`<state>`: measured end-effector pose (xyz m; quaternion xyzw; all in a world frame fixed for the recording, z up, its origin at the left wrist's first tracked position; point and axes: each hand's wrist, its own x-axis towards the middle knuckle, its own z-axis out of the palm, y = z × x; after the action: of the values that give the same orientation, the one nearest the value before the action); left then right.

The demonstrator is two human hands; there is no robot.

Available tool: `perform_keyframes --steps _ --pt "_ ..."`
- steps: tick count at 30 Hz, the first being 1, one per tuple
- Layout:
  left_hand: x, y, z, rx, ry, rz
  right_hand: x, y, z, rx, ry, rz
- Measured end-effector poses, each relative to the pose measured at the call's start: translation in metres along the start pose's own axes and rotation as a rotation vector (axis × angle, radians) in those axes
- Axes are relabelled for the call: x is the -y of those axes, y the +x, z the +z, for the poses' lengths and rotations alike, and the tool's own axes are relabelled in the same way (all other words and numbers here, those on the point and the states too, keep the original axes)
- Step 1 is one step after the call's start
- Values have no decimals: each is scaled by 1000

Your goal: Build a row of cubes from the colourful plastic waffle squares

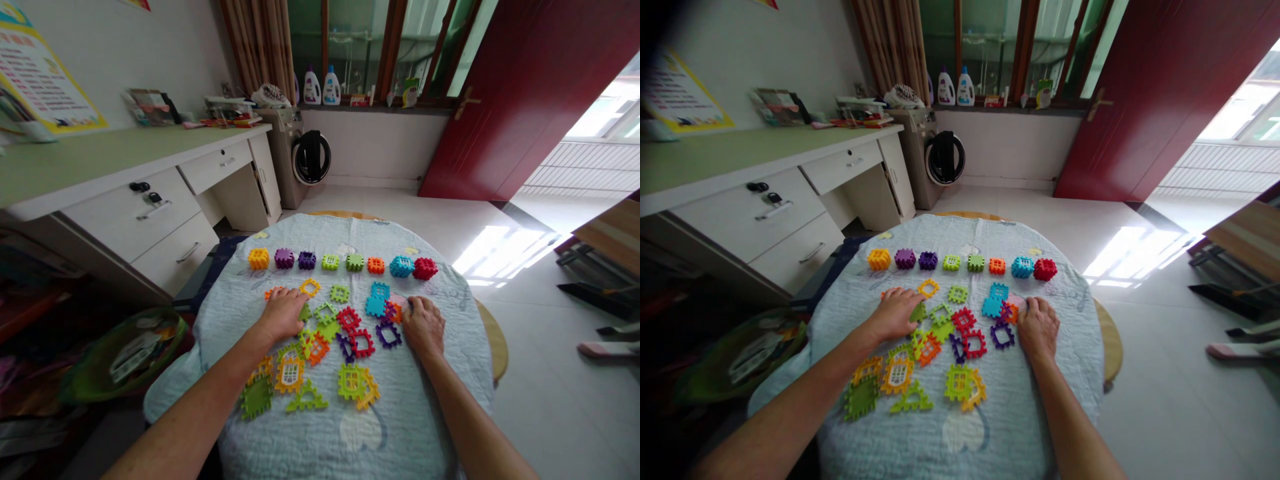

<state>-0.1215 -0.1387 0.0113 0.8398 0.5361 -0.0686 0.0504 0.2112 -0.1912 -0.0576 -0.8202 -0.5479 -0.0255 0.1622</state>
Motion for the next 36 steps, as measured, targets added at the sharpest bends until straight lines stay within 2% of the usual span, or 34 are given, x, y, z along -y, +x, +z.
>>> perform_keyframes --steps 5,7,10,13,17,20,25,31,36 --pt "-4 8 -6 50 28 4 0 0 0 -2 5 2" --pt "-3 10 -8 10 10 4 1 0 -1 -1 8 4" --pt "-5 13 -11 -117 -79 -20 1 0 -2 2 10 6" --pt "-18 17 -12 -169 -234 -9 2 -1 -3 4 15 5" --pt "-42 22 -4 -127 -320 -16 3 -1 -4 5 17 11" --pt "-49 23 4 -91 -301 -20 4 -1 -5 9 13 9" --pt "-44 23 6 -31 -263 9 4 -1 -4 4 11 10" --pt "-43 29 2 24 -257 -19 2 -2 -3 6 17 19" --pt "-40 31 4 12 -317 36 3 -1 -3 0 22 13"
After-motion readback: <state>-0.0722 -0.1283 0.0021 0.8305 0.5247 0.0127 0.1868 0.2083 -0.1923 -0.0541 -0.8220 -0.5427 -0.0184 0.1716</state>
